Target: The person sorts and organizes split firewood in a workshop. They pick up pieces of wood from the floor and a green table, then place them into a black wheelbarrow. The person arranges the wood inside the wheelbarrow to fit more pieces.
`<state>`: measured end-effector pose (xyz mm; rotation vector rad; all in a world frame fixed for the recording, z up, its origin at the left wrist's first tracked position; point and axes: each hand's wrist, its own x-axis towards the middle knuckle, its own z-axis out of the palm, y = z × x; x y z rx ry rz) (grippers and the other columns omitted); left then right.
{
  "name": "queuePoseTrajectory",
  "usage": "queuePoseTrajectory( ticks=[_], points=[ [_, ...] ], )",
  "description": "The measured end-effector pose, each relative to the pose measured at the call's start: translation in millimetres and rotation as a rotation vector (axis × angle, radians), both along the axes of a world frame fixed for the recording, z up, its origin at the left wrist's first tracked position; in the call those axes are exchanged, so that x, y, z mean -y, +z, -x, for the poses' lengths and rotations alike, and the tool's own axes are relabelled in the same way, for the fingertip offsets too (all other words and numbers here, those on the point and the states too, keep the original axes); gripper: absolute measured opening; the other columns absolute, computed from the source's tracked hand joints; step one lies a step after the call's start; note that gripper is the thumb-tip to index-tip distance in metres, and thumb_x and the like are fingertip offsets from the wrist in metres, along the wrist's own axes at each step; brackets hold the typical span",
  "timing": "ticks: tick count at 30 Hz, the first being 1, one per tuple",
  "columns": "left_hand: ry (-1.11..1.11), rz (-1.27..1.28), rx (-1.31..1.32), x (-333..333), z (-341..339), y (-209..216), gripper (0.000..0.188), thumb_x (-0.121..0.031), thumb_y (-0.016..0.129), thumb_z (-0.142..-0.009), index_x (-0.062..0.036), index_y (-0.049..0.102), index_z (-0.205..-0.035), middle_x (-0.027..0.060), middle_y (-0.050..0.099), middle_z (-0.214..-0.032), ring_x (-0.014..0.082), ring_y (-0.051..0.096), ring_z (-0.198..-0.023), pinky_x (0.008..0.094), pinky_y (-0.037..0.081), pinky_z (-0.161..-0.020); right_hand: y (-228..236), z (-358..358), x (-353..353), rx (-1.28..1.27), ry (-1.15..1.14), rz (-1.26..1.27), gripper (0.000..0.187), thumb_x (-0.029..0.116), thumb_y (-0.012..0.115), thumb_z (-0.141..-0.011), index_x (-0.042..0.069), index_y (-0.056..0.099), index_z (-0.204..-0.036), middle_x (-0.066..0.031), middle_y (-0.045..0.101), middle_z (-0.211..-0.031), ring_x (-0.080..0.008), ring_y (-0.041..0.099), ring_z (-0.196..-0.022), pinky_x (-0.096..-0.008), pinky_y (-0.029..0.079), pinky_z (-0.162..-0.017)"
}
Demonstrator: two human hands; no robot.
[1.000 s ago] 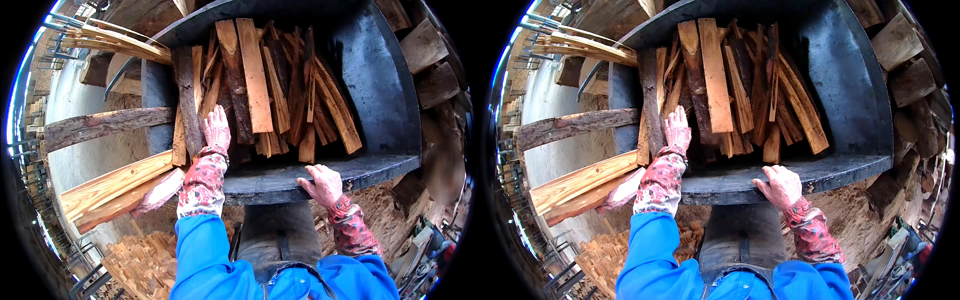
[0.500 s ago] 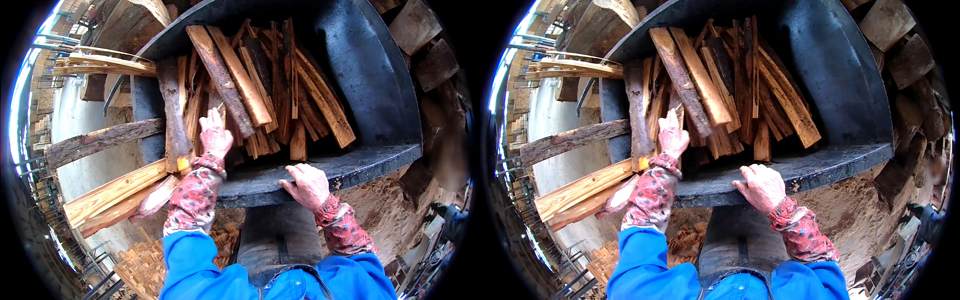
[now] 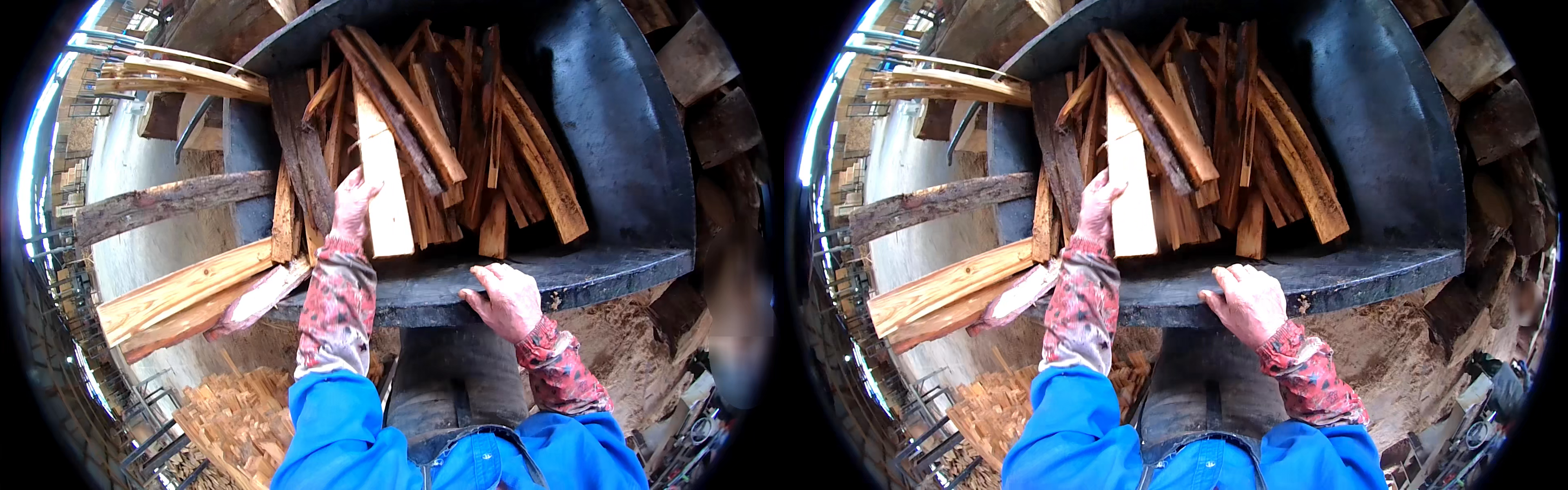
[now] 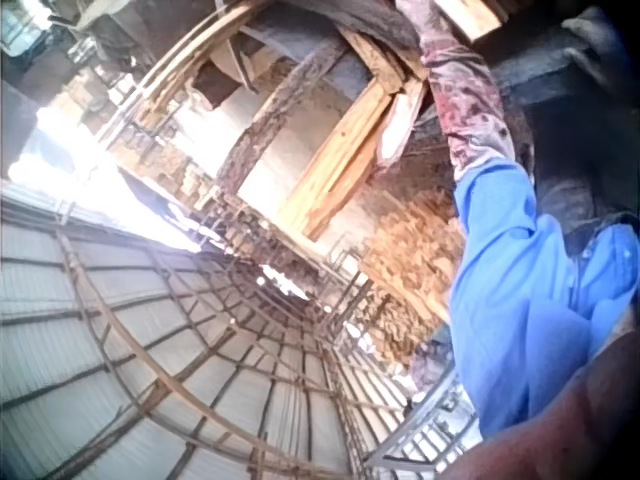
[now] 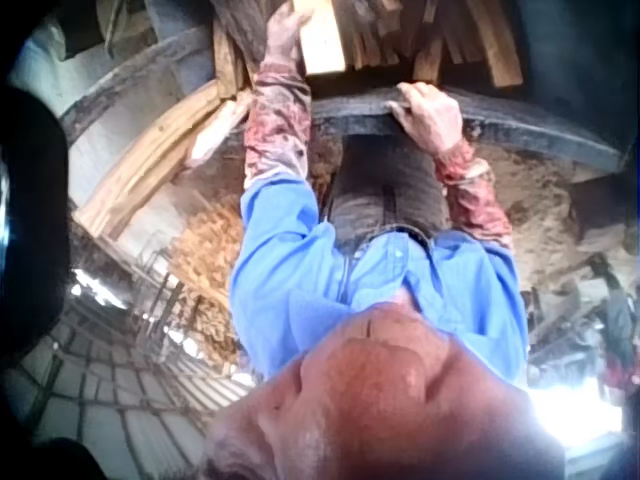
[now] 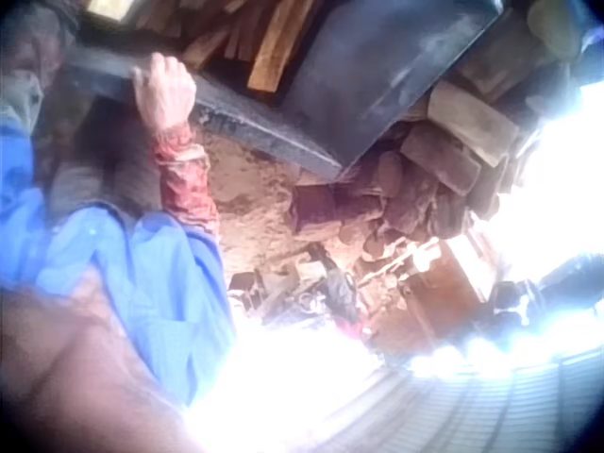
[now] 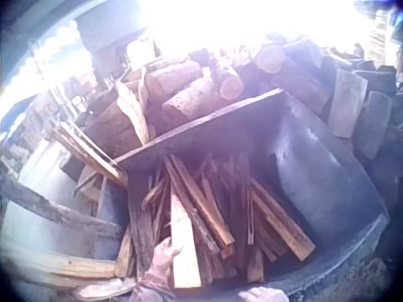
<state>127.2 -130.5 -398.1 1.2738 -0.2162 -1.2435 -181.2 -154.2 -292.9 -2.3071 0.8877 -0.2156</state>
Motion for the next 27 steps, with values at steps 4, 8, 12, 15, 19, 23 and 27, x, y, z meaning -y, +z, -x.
queuePoseTrajectory(
  ticks=[4,8,12,15,19,23,27],
  points=[
    [-0.053,0.082,-0.001,16,21,-27,0.033,-0.005,0.068,-0.089,0.0020,0.058,-0.120,0.0052,0.066,-0.111,0.0127,0.061,-0.101,0.0298,0.048,-0.094,0,-2,-2,-0.013,0.021,-0.007,0.037,0.030,0.075,-0.079,0.003,0.066,-0.101,-0.0102,0.065,-0.089,-0.0270,0.064,-0.082,-0.0374,0.053,-0.070],
    [0.019,0.077,-0.222,32,35,-43,0.026,-0.014,0.067,-0.092,-0.0019,0.061,-0.115,0.0043,0.065,-0.109,0.0121,0.060,-0.101,0.0322,0.047,-0.093,-3,-4,-2,-0.057,0.046,-0.005,0.038,0.033,0.074,-0.080,0.003,0.066,-0.102,-0.0107,0.065,-0.089,-0.0280,0.064,-0.084,-0.0390,0.053,-0.070],
    [0.068,0.051,-0.167,26,25,-57,0.024,-0.014,0.065,-0.094,-0.0019,0.062,-0.113,0.0045,0.067,-0.106,0.0146,0.064,-0.091,0.0324,0.054,-0.079,-6,-20,14,0.081,0.037,-0.147,0.042,0.028,0.076,-0.079,0.000,0.063,-0.107,-0.0151,0.063,-0.101,-0.0322,0.063,-0.092,-0.0394,0.053,-0.078],
    [0.040,0.068,-0.153,33,23,-62,0.023,-0.011,0.063,-0.094,-0.0007,0.063,-0.114,0.0069,0.068,-0.105,0.0169,0.066,-0.091,0.0327,0.056,-0.077,-15,-59,32,-0.046,0.137,-0.080,0.067,0.031,0.080,-0.073,-0.001,0.052,-0.124,-0.0176,0.055,-0.116,-0.0360,0.055,-0.106,-0.0432,0.048,-0.087],
    [0.000,0.025,-0.139,41,21,-56,0.027,-0.010,0.068,-0.090,0.0030,0.061,-0.113,0.0106,0.068,-0.105,0.0178,0.067,-0.091,0.0306,0.056,-0.078,-76,-89,45,-0.347,0.070,-0.040,0.070,0.022,0.071,-0.079,0.000,0.038,-0.137,-0.0205,0.051,-0.121,-0.0412,0.059,-0.100,-0.0464,0.051,-0.083],
    [0.222,-0.349,0.699,48,-4,-82,0.052,-0.023,0.079,-0.078,0.0108,0.057,-0.110,0.0221,0.069,-0.099,0.0297,0.068,-0.089,0.0381,0.054,-0.078,-78,-88,43,-0.346,-0.010,-0.131,0.063,0.014,0.065,-0.080,0.004,0.040,-0.137,-0.0206,0.051,-0.121,-0.0432,0.062,-0.093,-0.0493,0.052,-0.081],
    [0.330,-0.585,0.777,75,-32,-96,0.066,-0.036,0.082,-0.072,0.0102,0.056,-0.111,0.0297,0.063,-0.111,0.0415,0.062,-0.106,0.0441,0.049,-0.090,-80,-90,38,-0.295,-0.009,-0.080,0.059,0.009,0.060,-0.078,0.002,0.043,-0.134,-0.0210,0.053,-0.116,-0.0426,0.063,-0.090,-0.0489,0.052,-0.079]
  ],
)
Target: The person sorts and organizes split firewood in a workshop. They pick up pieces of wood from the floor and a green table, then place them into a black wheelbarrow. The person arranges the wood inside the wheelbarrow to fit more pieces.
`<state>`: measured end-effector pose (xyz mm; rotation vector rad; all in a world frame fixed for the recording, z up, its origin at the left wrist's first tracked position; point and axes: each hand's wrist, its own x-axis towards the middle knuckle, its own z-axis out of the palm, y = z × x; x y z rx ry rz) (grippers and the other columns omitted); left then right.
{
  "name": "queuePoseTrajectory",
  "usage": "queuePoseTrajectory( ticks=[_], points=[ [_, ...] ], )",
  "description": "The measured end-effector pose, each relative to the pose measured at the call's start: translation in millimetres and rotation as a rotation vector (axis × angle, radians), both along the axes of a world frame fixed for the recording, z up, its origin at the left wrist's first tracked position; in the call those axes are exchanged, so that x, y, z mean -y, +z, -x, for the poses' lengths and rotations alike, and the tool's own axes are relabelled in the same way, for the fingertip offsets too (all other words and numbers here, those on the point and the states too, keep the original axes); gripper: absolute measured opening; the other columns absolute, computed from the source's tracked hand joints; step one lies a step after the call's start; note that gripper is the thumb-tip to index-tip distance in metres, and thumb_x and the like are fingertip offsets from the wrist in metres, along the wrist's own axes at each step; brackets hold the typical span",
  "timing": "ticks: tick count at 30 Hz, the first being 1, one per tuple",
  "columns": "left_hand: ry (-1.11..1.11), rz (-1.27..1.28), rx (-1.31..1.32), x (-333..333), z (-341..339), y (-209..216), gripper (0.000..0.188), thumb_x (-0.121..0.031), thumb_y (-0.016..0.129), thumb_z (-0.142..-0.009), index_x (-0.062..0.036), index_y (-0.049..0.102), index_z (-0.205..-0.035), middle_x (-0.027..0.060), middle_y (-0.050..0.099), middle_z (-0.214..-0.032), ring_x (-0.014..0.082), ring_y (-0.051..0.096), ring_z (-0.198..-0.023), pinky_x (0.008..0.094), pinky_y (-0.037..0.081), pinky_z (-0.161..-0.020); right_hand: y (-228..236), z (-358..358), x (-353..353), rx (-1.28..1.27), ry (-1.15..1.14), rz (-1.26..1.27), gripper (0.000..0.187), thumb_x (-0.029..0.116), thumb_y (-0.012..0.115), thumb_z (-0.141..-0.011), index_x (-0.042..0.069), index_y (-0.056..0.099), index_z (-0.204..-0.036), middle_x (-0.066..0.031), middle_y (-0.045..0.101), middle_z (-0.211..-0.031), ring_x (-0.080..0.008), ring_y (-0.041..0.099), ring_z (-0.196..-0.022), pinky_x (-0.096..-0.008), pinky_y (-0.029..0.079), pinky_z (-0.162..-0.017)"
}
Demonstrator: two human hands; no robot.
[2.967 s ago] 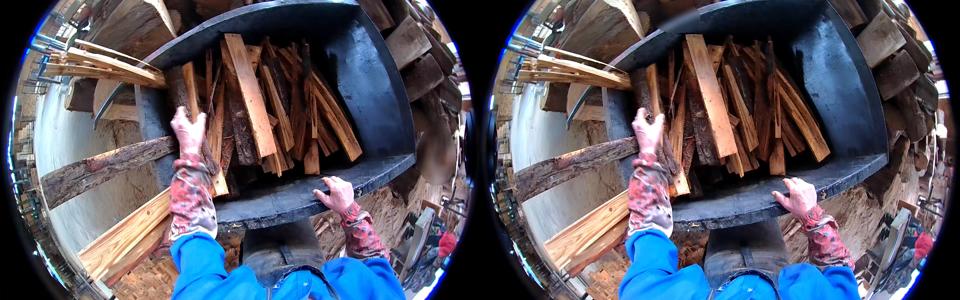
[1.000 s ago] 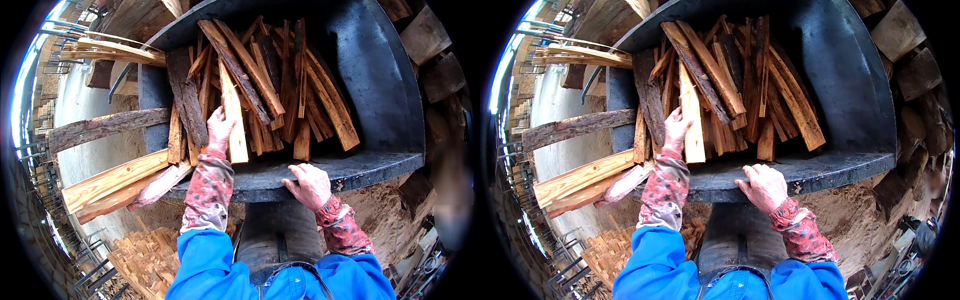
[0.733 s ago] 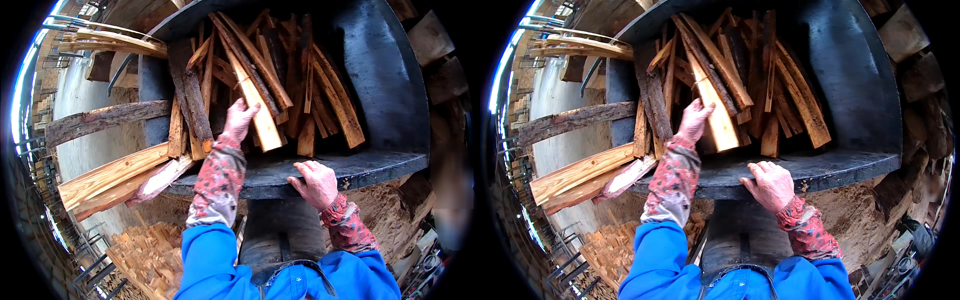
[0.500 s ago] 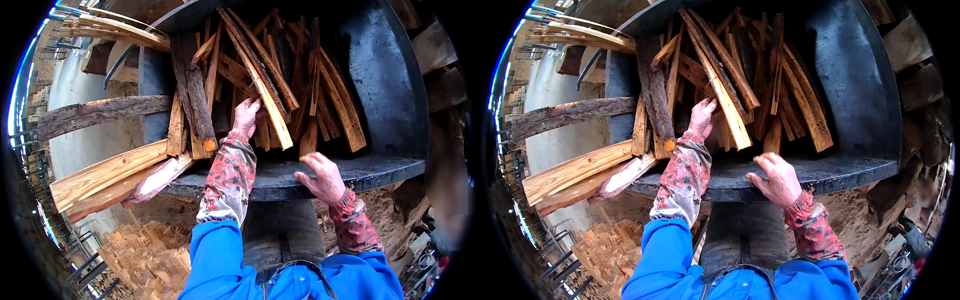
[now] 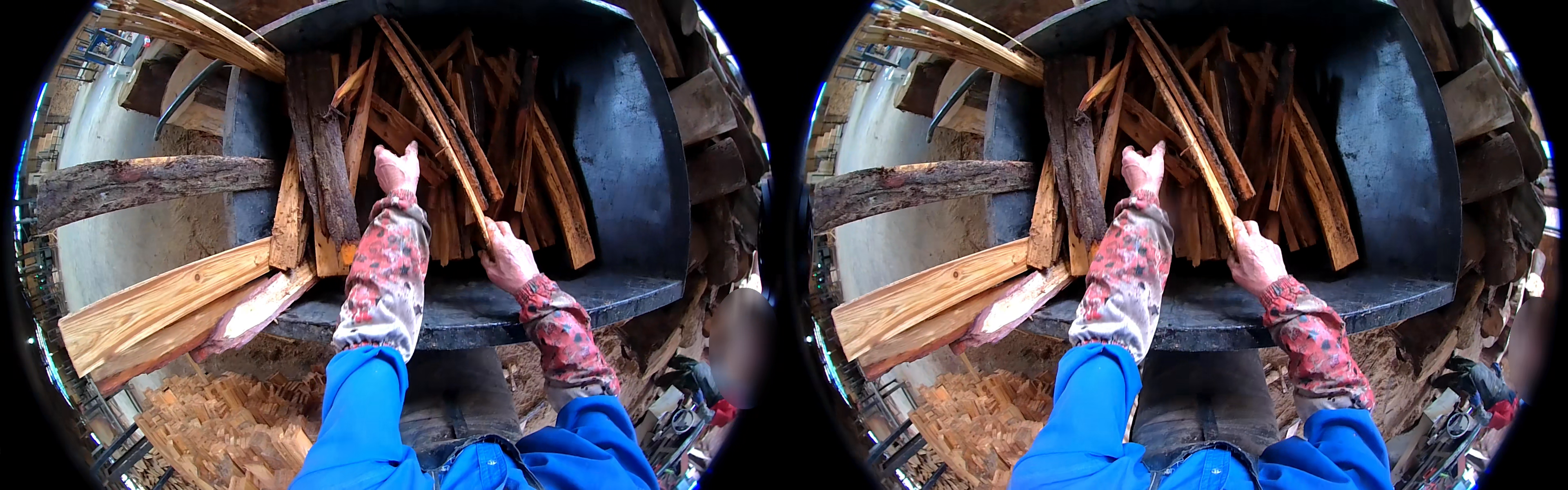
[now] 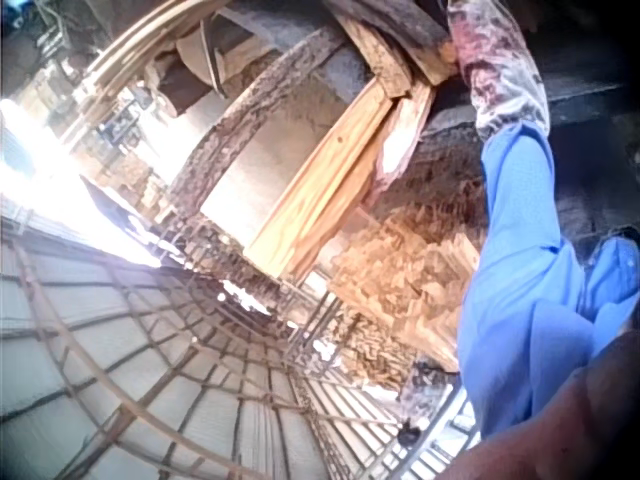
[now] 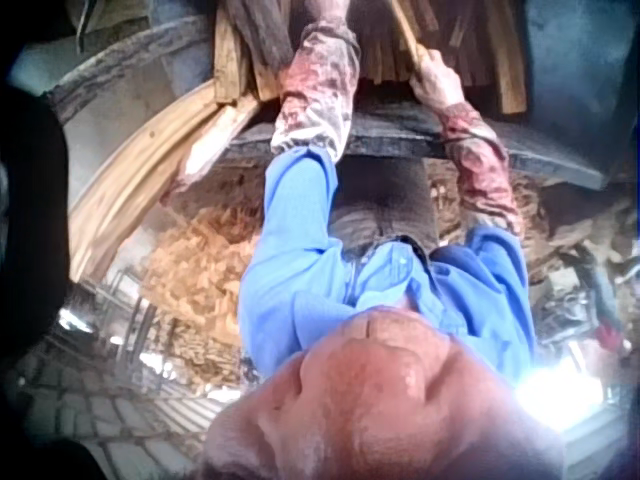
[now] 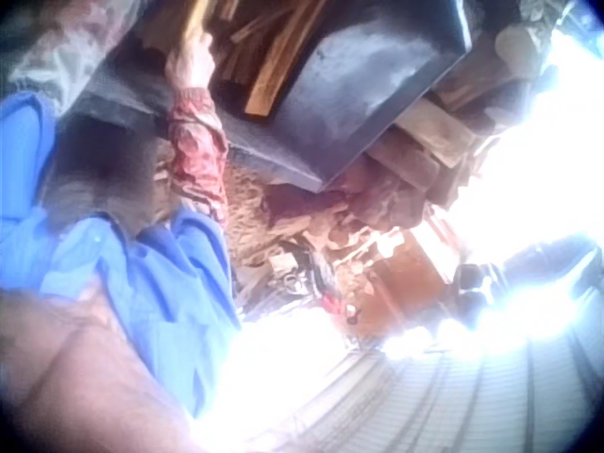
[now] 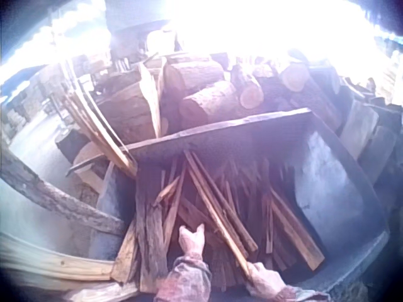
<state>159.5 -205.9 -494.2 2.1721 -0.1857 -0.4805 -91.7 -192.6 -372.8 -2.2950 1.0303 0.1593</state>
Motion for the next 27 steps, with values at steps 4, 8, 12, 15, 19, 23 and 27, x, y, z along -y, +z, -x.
queuePoseTrajectory(
  ticks=[4,8,12,15,19,23,27],
  points=[
    [0.135,-0.061,-0.186,28,-10,-4,0.073,-0.036,0.087,-0.067,0.0121,0.056,-0.113,0.0293,0.063,-0.115,0.0407,0.060,-0.109,0.0426,0.046,-0.095,1,-1,4,-0.003,-0.005,-0.061,0.060,0.009,0.059,-0.079,-0.001,0.041,-0.136,-0.0232,0.050,-0.121,-0.0440,0.062,-0.092,-0.0498,0.052,-0.081],
    [0.142,-0.074,-0.260,25,-13,-22,0.072,-0.031,0.088,-0.065,0.0139,0.059,-0.112,0.0268,0.064,-0.114,0.0362,0.062,-0.107,0.0392,0.047,-0.092,0,-4,3,0.028,0.003,-0.111,0.060,0.007,0.057,-0.079,-0.004,0.039,-0.135,-0.0259,0.049,-0.121,-0.0457,0.061,-0.093,-0.0505,0.050,-0.083],
    [0.030,0.033,-0.220,-11,-28,-38,0.038,-0.017,0.085,-0.069,0.0104,0.068,-0.089,0.0135,0.070,-0.090,0.0188,0.061,-0.077,0.0355,0.049,-0.070,-4,-5,4,0.073,0.017,-0.124,0.059,0.006,0.056,-0.079,-0.006,0.039,-0.134,-0.0267,0.049,-0.120,-0.0458,0.061,-0.092,-0.0508,0.051,-0.082],
    [-0.097,-0.018,-0.141,-73,-34,-26,0.040,-0.014,0.083,-0.068,0.0111,0.064,-0.093,0.0153,0.070,-0.086,0.0202,0.065,-0.074,0.0355,0.053,-0.067,1,-14,-6,0.063,0.079,-0.045,0.055,0.005,0.055,-0.079,-0.010,0.039,-0.130,-0.0277,0.050,-0.109,-0.0442,0.062,-0.085,-0.0488,0.053,-0.073],
    [-0.351,-0.212,-0.068,-132,-9,11,0.051,-0.016,0.079,-0.067,0.0084,0.063,-0.109,0.0217,0.071,-0.095,0.0285,0.069,-0.089,0.0367,0.053,-0.081,22,-66,-46,-0.095,0.287,-0.255,0.062,0.024,0.070,-0.083,-0.005,0.043,-0.129,-0.0244,0.048,-0.124,-0.0417,0.061,-0.098,-0.0460,0.053,-0.083],
    [-0.259,-0.238,0.100,-152,-13,42,0.051,-0.013,0.078,-0.070,0.0068,0.058,-0.113,0.0262,0.068,-0.101,0.0353,0.067,-0.097,0.0391,0.051,-0.087,14,-77,-52,0.119,0.274,-0.347,0.052,0.036,0.074,-0.082,-0.001,0.058,-0.116,-0.0193,0.060,-0.113,-0.0374,0.059,-0.108,-0.0443,0.049,-0.091],
    [-0.164,-0.036,-0.131,-171,-14,20,0.059,-0.010,0.078,-0.072,0.0073,0.053,-0.122,0.0266,0.066,-0.107,0.0324,0.066,-0.102,0.0373,0.050,-0.092,-8,-64,14,0.348,0.028,0.296,0.063,0.040,0.077,-0.078,0.000,0.057,-0.122,-0.0219,0.056,-0.115,-0.0395,0.051,-0.116,-0.0465,0.046,-0.095]
  ],
)
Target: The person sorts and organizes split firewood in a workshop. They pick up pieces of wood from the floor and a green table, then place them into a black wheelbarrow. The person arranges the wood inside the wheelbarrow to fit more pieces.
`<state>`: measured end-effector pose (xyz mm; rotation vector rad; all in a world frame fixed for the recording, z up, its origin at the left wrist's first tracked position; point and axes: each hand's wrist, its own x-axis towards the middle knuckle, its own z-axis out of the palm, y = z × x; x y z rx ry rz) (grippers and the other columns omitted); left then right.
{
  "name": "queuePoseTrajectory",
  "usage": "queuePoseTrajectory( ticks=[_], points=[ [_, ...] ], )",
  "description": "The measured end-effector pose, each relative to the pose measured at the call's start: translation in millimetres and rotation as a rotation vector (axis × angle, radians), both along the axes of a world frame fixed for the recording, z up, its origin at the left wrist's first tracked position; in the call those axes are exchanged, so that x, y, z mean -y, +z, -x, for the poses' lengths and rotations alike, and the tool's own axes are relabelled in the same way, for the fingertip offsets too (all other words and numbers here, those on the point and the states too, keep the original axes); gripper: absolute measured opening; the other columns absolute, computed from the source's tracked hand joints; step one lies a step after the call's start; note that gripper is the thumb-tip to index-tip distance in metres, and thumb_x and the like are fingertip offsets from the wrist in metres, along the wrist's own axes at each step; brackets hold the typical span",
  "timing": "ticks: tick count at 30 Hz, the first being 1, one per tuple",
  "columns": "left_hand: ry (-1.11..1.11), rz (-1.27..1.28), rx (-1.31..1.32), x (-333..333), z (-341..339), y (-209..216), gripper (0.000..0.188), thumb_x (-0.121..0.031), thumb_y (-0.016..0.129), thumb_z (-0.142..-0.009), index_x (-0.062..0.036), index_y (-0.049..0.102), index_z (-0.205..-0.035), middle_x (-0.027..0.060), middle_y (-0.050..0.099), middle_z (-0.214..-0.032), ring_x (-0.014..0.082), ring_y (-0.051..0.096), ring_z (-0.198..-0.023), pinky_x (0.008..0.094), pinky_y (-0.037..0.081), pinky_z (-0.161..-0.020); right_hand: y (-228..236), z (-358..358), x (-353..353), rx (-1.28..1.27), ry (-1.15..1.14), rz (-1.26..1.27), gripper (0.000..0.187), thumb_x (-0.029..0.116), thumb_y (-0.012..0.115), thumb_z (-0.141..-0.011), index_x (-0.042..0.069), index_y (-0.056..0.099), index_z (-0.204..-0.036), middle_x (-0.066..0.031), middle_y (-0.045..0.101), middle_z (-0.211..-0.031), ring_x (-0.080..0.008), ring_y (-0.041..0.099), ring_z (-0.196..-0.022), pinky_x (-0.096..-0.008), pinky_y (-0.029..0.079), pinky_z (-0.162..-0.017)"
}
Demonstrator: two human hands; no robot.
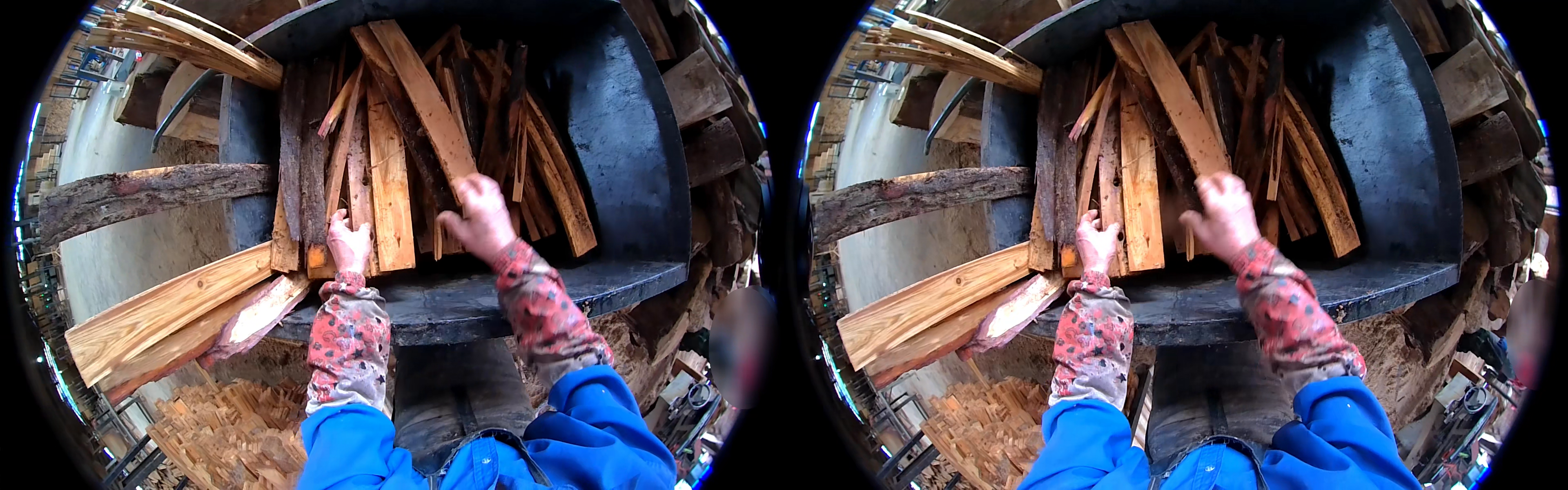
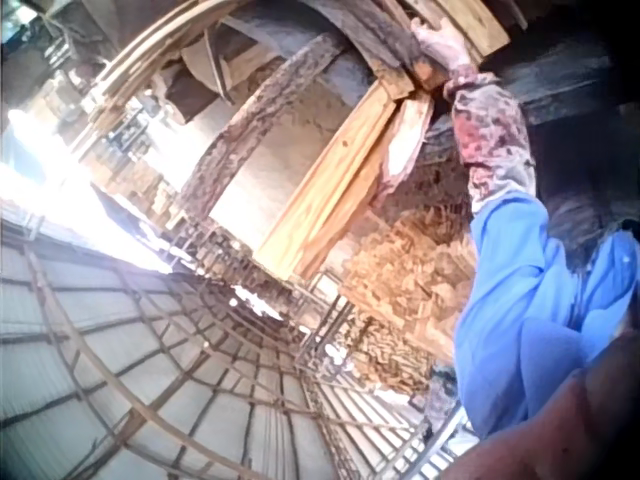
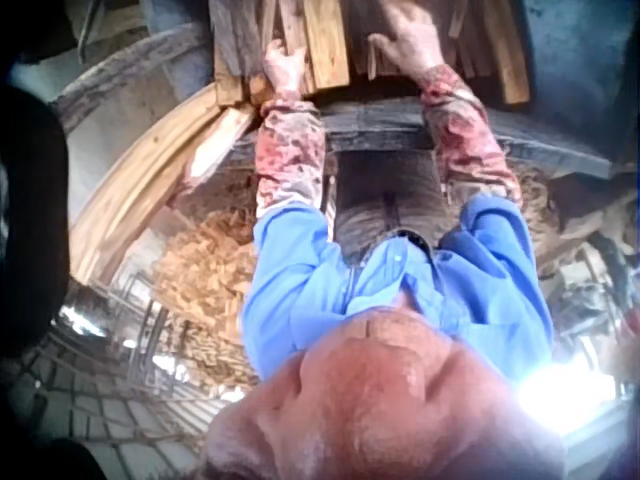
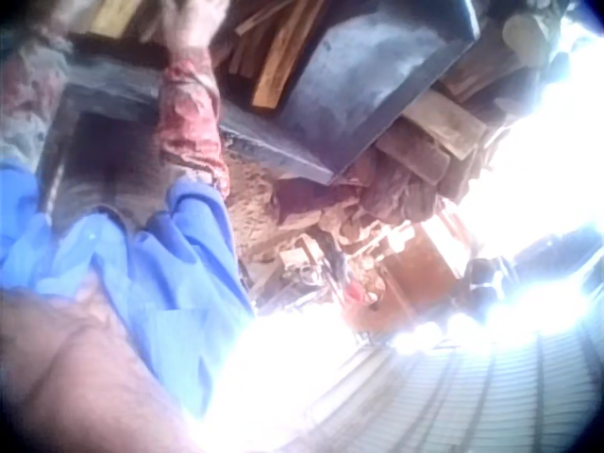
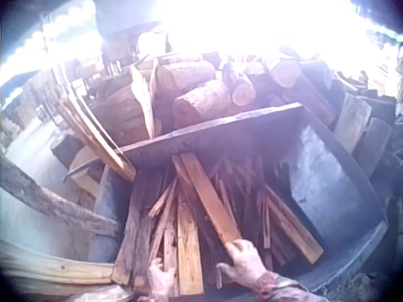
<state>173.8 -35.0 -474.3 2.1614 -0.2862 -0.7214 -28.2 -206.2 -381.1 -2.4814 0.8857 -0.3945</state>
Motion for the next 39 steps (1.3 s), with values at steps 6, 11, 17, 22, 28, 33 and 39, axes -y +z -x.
queuePoseTrajectory(
  ticks=[6,11,17,22,28,33,39],
  points=[
    [-0.397,-0.014,0.204,-32,47,71,0.059,-0.019,0.072,-0.082,0.0110,0.050,-0.127,0.0298,0.057,-0.125,0.0399,0.055,-0.119,0.0412,0.043,-0.103,-77,-4,35,-0.366,-0.235,-0.372,0.117,0.052,0.084,-0.064,0.004,0.022,-0.150,-0.0282,0.038,-0.136,-0.0442,0.045,-0.124,-0.0481,0.042,-0.102],
    [-0.365,-0.060,0.381,-88,79,134,0.047,-0.013,0.073,-0.082,0.0057,0.056,-0.122,0.0224,0.062,-0.117,0.0352,0.059,-0.111,0.0406,0.046,-0.096,-99,-17,32,-0.405,-0.303,-0.413,0.108,0.037,0.078,-0.070,0.003,0.015,-0.152,-0.0314,0.038,-0.131,-0.0482,0.046,-0.122,-0.0458,0.045,-0.101],
    [-0.209,-0.024,0.696,-101,97,117,0.026,-0.008,0.068,-0.083,-0.0004,0.062,-0.106,0.0122,0.067,-0.101,0.0308,0.062,-0.095,0.0393,0.049,-0.085,-86,-15,26,-0.267,-0.186,-0.607,0.091,0.033,0.070,-0.072,-0.005,0.029,-0.144,-0.0301,0.056,-0.110,-0.0416,0.062,-0.100,-0.0424,0.051,-0.091],
    [-0.208,0.004,0.737,-101,94,114,0.017,-0.008,0.065,-0.083,-0.0004,0.063,-0.098,0.0107,0.067,-0.091,0.0302,0.063,-0.088,0.0391,0.050,-0.080,-82,27,67,-0.350,-0.345,-1.147,0.032,0.020,0.071,-0.075,-0.003,0.064,-0.095,-0.0102,0.065,-0.075,-0.0176,0.063,-0.059,-0.0300,0.052,-0.051],
    [-0.203,0.019,0.741,-105,93,109,0.017,-0.013,0.063,-0.084,-0.0017,0.064,-0.095,0.0107,0.066,-0.089,0.0301,0.063,-0.085,0.0393,0.051,-0.077,-107,91,94,-0.509,0.046,-0.442,0.040,0.040,0.071,-0.078,0.001,0.072,-0.089,-0.0230,0.069,-0.091,-0.0369,0.067,-0.092,-0.0440,0.053,-0.083],
    [-0.217,0.057,0.770,-108,92,103,0.012,-0.009,0.065,-0.082,-0.0022,0.063,-0.091,0.0104,0.065,-0.084,0.0297,0.062,-0.081,0.0382,0.050,-0.072,19,93,56,-0.248,0.228,-0.554,0.046,0.021,0.067,-0.090,-0.003,0.056,-0.127,-0.0159,0.070,-0.103,-0.0223,0.068,-0.092,-0.0319,0.054,-0.082],
    [-0.181,0.014,0.779,-118,96,100,0.012,-0.012,0.067,-0.083,-0.0039,0.065,-0.092,0.0071,0.066,-0.082,0.0250,0.064,-0.079,0.0350,0.051,-0.071,80,142,-22,-0.419,0.510,-0.475,0.045,0.026,0.068,-0.088,-0.004,0.059,-0.120,-0.0199,0.065,-0.099,-0.0356,0.065,-0.092,-0.0392,0.053,-0.078]
  ],
)
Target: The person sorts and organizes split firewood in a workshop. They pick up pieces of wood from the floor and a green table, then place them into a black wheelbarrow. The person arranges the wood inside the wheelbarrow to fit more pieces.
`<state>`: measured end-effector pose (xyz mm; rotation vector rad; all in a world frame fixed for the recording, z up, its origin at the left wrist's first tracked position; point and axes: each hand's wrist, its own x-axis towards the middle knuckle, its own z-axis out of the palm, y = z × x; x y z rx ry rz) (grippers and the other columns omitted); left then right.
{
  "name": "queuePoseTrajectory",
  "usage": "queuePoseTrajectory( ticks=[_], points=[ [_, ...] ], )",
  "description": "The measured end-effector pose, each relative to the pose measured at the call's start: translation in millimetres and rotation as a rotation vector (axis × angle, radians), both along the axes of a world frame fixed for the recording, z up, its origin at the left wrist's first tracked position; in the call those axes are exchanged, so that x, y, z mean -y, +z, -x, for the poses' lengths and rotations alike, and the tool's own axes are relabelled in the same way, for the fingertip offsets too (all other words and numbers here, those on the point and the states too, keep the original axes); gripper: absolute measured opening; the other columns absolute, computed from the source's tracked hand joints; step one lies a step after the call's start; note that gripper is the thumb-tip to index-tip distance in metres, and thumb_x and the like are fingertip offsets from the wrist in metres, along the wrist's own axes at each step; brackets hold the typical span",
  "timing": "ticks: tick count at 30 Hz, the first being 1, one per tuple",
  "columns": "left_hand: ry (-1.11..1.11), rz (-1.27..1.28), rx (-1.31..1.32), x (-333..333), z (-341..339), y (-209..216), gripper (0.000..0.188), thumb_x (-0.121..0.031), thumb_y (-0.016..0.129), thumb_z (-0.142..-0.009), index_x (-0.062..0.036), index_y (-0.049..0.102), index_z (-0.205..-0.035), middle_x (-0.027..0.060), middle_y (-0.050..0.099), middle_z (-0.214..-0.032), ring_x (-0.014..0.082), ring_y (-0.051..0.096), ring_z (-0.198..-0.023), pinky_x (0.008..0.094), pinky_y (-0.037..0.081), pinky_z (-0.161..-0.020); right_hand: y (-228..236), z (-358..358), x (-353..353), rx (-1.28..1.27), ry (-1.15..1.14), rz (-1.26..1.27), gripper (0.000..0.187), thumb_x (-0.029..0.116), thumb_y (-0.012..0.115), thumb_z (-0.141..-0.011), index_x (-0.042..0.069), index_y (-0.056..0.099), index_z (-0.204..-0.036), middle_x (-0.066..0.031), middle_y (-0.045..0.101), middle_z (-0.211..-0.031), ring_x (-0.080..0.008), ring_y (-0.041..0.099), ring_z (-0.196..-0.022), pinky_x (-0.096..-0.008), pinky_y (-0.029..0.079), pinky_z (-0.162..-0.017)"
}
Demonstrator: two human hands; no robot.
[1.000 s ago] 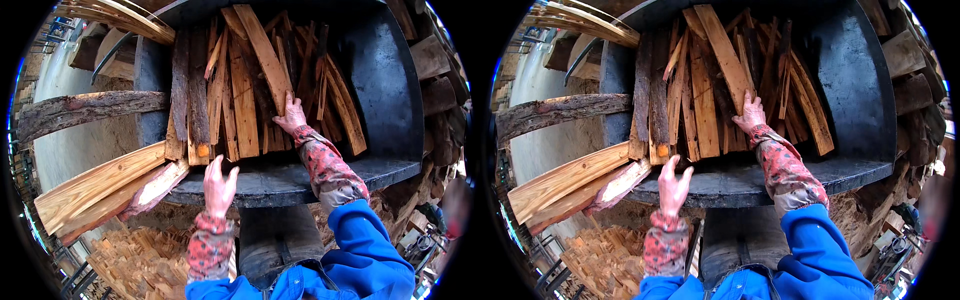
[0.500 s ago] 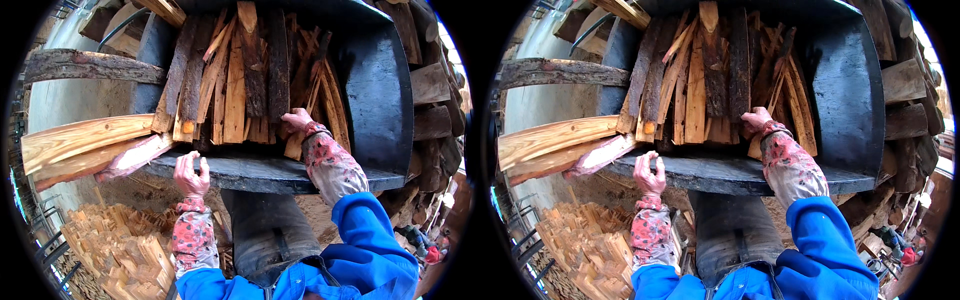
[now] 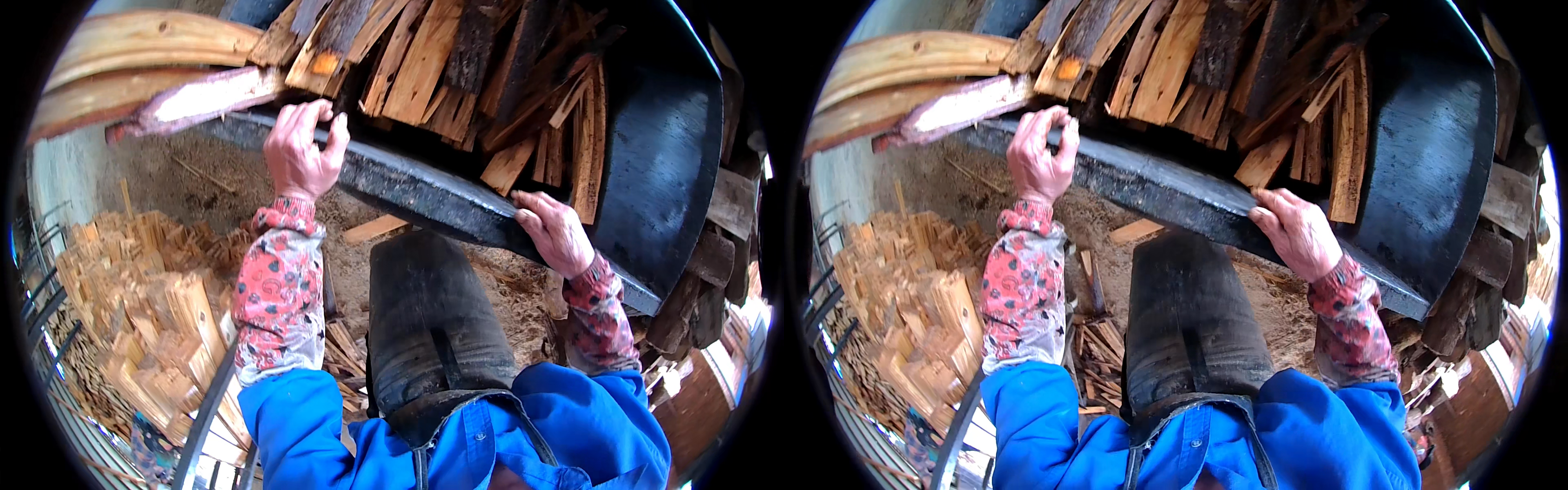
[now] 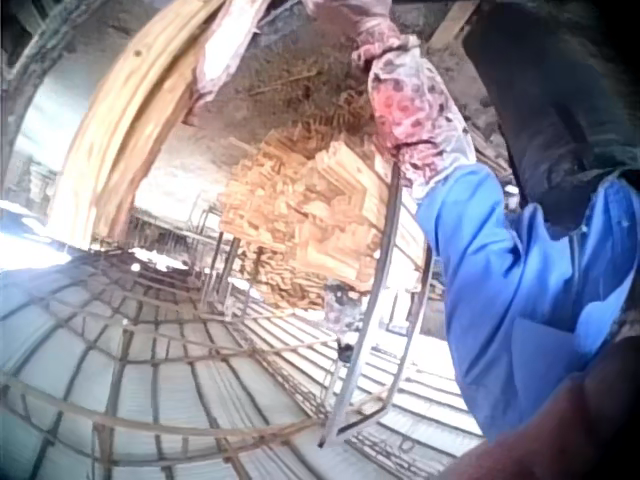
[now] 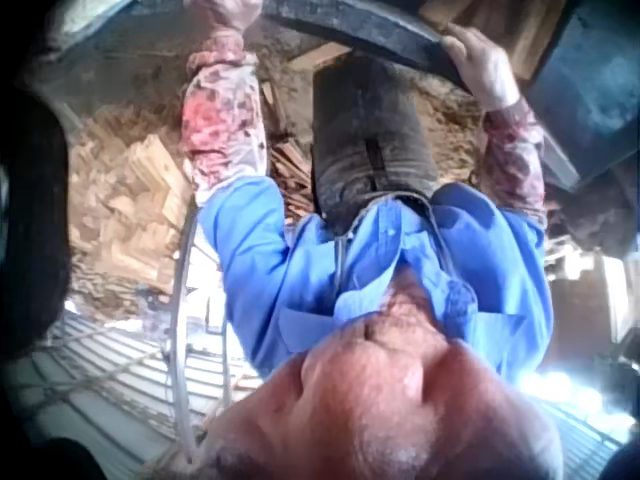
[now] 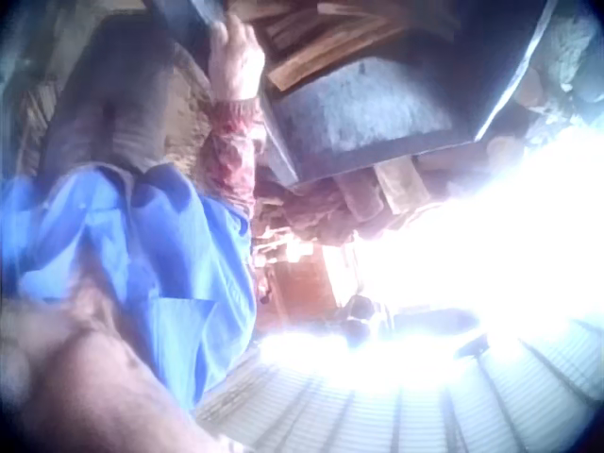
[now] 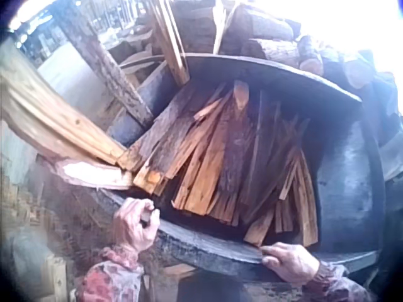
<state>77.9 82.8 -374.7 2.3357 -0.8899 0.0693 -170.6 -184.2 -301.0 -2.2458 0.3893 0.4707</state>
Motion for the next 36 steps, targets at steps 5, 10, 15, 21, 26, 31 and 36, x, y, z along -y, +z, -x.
queuePoseTrajectory(
  ticks=[5,10,15,21,26,31,36],
  points=[
    [0.046,0.059,0.061,-1,4,-8,0.015,-0.019,0.071,-0.082,-0.0066,0.067,-0.088,0.0042,0.067,-0.079,0.0214,0.066,-0.075,0.0334,0.052,-0.068,3,15,-22,0.136,0.098,0.131,0.055,0.038,0.072,-0.083,-0.004,0.060,-0.116,-0.0185,0.065,-0.095,-0.0350,0.067,-0.086,-0.0391,0.053,-0.076],
    [0.178,0.013,0.010,9,10,-7,0.021,-0.026,0.073,-0.078,-0.0086,0.067,-0.088,0.0120,0.070,-0.085,0.0323,0.067,-0.077,0.0425,0.054,-0.068,-6,17,-25,0.138,0.087,0.194,0.041,0.026,0.069,-0.087,-0.003,0.062,-0.115,-0.0194,0.067,-0.099,-0.0314,0.067,-0.091,-0.0369,0.052,-0.081],
    [0.265,0.481,0.061,-10,41,-1,0.030,-0.026,0.073,-0.079,-0.0028,0.062,-0.094,0.0211,0.067,-0.088,0.0385,0.066,-0.082,0.0464,0.053,-0.073,-22,18,-18,0.159,0.107,0.270,0.041,0.028,0.062,-0.092,-0.003,0.062,-0.118,-0.0160,0.069,-0.096,-0.0209,0.065,-0.090,-0.0324,0.050,-0.081],
    [0.469,0.637,-0.123,-58,247,-37,0.062,-0.015,0.077,-0.078,0.0065,0.047,-0.129,0.0244,0.058,-0.114,0.0407,0.057,-0.105,0.0453,0.046,-0.094,-33,29,3,0.187,0.101,0.378,0.041,0.032,0.054,-0.098,-0.004,0.062,-0.116,-0.0058,0.059,-0.082,-0.0122,0.052,-0.078,-0.0281,0.044,-0.072],
    [0.810,0.575,-1.064,-122,455,-148,0.048,-0.009,0.071,-0.085,0.0049,0.050,-0.126,0.0096,0.064,-0.100,0.0169,0.064,-0.089,0.0299,0.052,-0.075,-29,30,2,0.091,0.080,0.438,0.043,0.037,0.049,-0.101,-0.004,0.061,-0.110,-0.0006,0.046,-0.072,-0.0092,0.042,-0.070,-0.0270,0.037,-0.062],
    [1.125,0.462,-1.076,-157,584,-175,0.027,-0.014,0.069,-0.087,0.0015,0.057,-0.106,-0.0030,0.055,-0.075,0.0032,0.052,-0.071,0.0225,0.045,-0.064,-50,32,26,0.266,0.140,0.427,0.048,0.039,0.047,-0.102,-0.003,0.059,-0.122,-0.0063,0.060,-0.087,-0.0134,0.051,-0.083,-0.0279,0.043,-0.077],
    [1.321,0.430,-1.108,-167,638,-190,0.035,-0.023,0.072,-0.082,0.0014,0.062,-0.105,0.0080,0.067,-0.075,0.0182,0.066,-0.072,0.0317,0.052,-0.071,-50,25,36,0.247,0.235,0.440,0.053,0.039,0.053,-0.099,-0.007,0.056,-0.126,-0.0088,0.064,-0.098,-0.0152,0.055,-0.092,-0.0288,0.044,-0.084]
  ],
)
